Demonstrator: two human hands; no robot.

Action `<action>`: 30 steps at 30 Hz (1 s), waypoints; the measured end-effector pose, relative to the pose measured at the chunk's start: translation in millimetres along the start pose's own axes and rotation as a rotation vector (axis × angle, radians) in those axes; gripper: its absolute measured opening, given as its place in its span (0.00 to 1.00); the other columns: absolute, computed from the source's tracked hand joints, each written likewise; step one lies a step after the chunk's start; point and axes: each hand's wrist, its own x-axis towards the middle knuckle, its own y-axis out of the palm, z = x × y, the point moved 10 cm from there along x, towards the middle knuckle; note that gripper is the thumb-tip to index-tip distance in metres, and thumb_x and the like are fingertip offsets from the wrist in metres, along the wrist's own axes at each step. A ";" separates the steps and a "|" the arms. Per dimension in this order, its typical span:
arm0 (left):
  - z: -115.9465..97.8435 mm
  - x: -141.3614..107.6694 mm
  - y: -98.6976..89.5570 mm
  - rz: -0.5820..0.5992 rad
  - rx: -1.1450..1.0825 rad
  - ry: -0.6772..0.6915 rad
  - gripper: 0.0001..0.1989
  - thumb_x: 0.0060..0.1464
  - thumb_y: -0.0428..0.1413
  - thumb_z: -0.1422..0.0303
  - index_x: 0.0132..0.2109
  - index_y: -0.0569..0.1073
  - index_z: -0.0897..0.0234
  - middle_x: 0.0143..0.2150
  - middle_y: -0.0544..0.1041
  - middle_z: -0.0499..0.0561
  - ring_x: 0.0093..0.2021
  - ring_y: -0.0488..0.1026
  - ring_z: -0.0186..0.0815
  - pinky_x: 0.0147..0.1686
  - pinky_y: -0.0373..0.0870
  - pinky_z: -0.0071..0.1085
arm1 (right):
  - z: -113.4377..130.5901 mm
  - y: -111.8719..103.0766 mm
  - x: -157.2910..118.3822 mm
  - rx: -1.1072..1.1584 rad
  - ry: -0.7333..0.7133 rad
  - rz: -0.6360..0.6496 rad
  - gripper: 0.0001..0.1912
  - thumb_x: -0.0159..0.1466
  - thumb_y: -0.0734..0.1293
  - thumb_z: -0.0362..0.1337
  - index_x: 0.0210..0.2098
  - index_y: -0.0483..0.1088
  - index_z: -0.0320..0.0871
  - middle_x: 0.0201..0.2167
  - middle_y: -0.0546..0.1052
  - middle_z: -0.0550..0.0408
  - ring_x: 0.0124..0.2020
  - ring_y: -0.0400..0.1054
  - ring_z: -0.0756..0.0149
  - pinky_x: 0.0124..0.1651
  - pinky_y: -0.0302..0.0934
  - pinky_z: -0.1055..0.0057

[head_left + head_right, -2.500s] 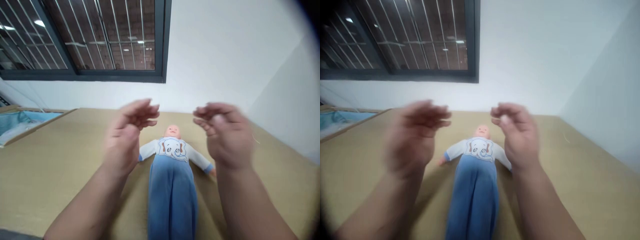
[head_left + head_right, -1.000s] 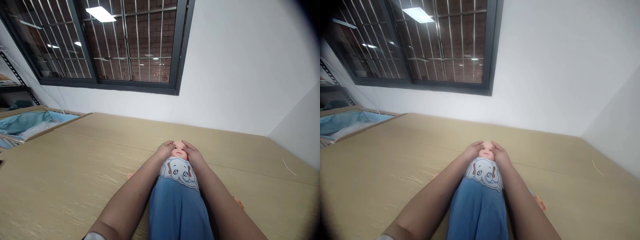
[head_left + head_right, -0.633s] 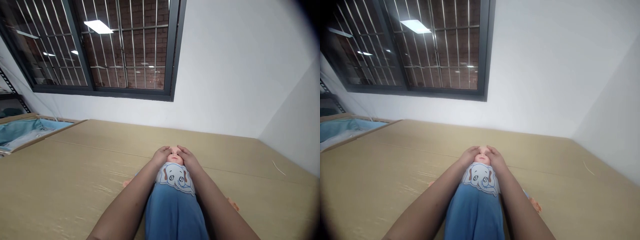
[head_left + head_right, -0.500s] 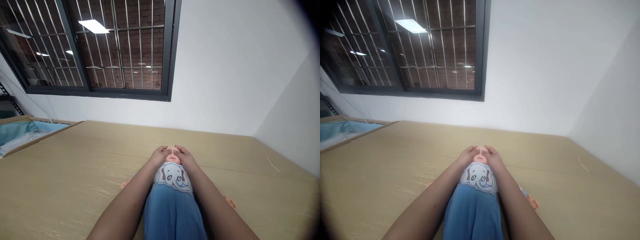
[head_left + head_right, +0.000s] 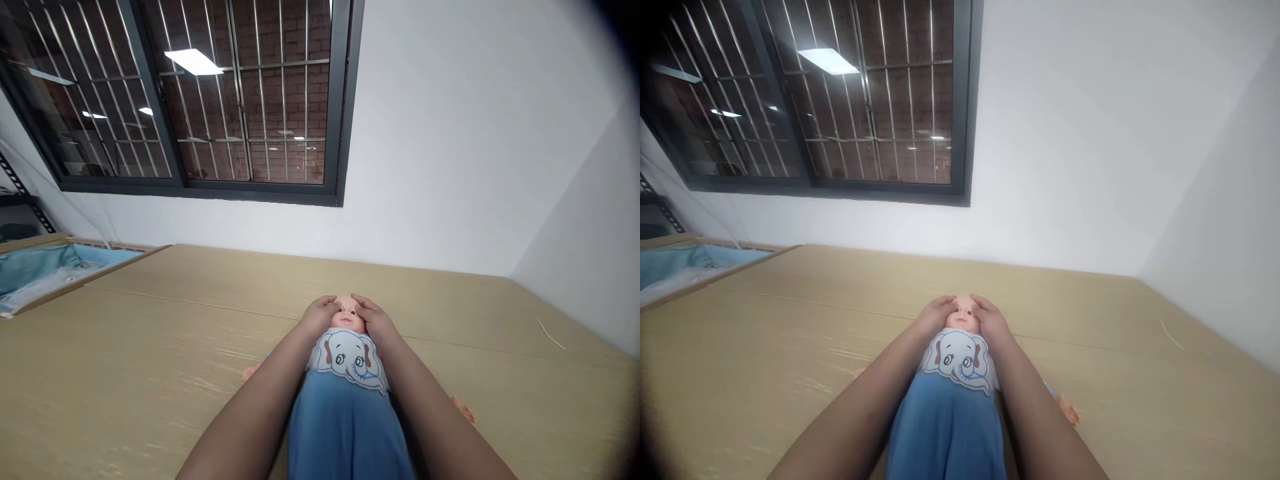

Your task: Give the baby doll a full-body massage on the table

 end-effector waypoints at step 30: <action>2.8 0.3 0.3 0.003 -0.041 -0.003 0.20 0.47 0.65 0.63 0.47 0.78 0.68 0.48 0.80 0.60 0.50 0.76 0.46 0.50 0.70 0.36 | -4.9 0.6 -3.8 0.079 0.054 0.054 0.28 0.52 0.73 0.40 0.52 0.74 0.47 0.50 0.80 0.49 0.48 0.76 0.51 0.51 0.70 0.58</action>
